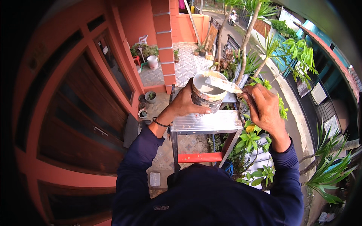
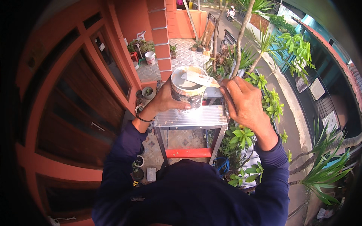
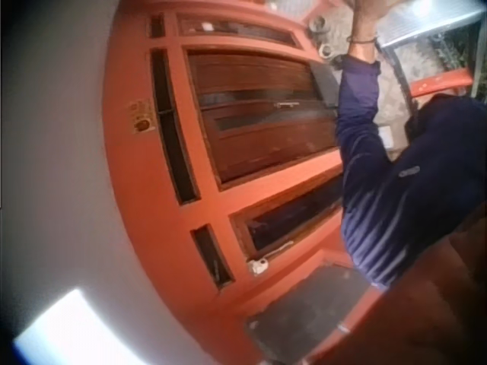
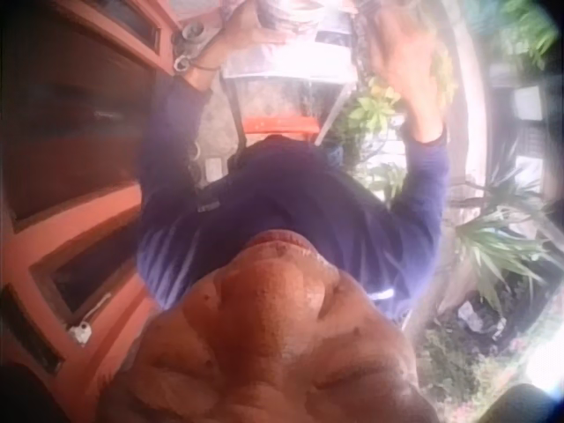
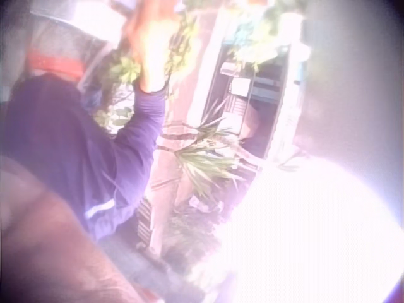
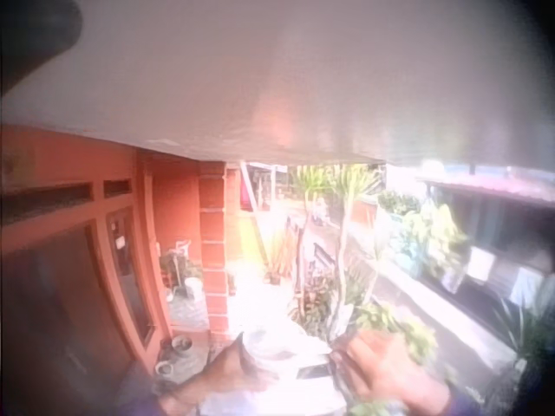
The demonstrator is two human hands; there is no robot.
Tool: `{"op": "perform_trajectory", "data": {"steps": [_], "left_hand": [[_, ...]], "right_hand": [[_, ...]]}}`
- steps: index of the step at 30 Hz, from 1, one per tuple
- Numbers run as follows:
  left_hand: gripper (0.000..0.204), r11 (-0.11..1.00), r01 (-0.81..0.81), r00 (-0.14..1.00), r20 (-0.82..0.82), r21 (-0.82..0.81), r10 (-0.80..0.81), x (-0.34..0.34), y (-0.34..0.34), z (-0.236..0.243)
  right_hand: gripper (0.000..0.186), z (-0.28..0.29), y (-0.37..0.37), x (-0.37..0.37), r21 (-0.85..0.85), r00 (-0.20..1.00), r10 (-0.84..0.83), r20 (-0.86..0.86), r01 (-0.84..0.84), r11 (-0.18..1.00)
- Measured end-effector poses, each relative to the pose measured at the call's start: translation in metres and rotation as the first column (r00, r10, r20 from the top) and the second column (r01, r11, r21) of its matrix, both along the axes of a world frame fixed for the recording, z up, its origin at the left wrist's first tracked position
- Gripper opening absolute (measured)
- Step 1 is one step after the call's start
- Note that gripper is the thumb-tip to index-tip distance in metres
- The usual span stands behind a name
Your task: The person stands on a ladder and uses a paintbrush to apply white paint to a ceiling overhang. They repeatedly dip the brush into a paint can and stroke the ceiling surface.
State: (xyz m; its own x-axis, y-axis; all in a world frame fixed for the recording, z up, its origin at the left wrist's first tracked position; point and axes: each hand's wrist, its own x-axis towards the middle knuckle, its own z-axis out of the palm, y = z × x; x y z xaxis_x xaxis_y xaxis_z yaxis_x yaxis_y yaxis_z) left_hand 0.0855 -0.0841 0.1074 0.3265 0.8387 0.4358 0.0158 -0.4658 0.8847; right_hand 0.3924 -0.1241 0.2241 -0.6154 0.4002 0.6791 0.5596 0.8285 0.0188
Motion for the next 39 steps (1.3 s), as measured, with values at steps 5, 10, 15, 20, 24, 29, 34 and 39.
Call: {"op": "perform_trajectory", "data": {"steps": [5,10,15,20,24,29,34,39], "left_hand": [[0.126,0.997,-0.008,0.999,-0.047,0.073,0.012,0.0,-0.003,0.008],[0.126,0.998,-0.001,0.999,-0.043,0.067,0.004,0.001,-0.005,0.008],[0.129,1.0,-0.022,0.994,-0.105,0.017,0.024,0.0,-0.009,0.004],[0.133,1.0,0.02,0.998,-0.066,0.004,-0.02,-0.001,-0.003,0.004],[0.139,0.999,-0.03,0.992,-0.124,0.029,0.033,-0.003,0.001,-0.002],[0.131,0.99,-0.083,0.984,-0.147,0.113,0.099,-0.005,0.002,-0.004],[0.146,0.999,-0.04,0.987,-0.155,-0.025,0.036,-0.011,0.002,0.003],[0.14,0.992,-0.106,0.937,-0.328,0.064,0.121,-0.021,-0.01,0.006]], "right_hand": [[0.019,-0.009,0.002,-0.002,-0.094,0.995,0.01,-0.099,-0.019,0.995],[0.02,-0.029,0.006,0.001,-0.175,0.984,0.009,-0.178,-0.04,0.984],[0.02,-0.051,0.008,-0.001,-0.115,0.963,0.057,-0.263,-0.09,0.989],[0.022,-0.063,0.016,-0.009,-0.009,0.939,0.143,-0.313,-0.154,0.988],[0.022,-0.067,0.017,-0.011,0.044,0.936,0.129,-0.328,-0.122,0.992],[0.023,-0.067,0.019,-0.01,0.068,0.937,0.133,-0.324,-0.118,0.991],[0.026,-0.06,0.022,-0.019,0.128,0.902,0.16,-0.401,-0.117,0.985],[0.025,-0.012,0.027,-0.042,0.292,0.815,0.286,-0.503,-0.152,0.944]]}}
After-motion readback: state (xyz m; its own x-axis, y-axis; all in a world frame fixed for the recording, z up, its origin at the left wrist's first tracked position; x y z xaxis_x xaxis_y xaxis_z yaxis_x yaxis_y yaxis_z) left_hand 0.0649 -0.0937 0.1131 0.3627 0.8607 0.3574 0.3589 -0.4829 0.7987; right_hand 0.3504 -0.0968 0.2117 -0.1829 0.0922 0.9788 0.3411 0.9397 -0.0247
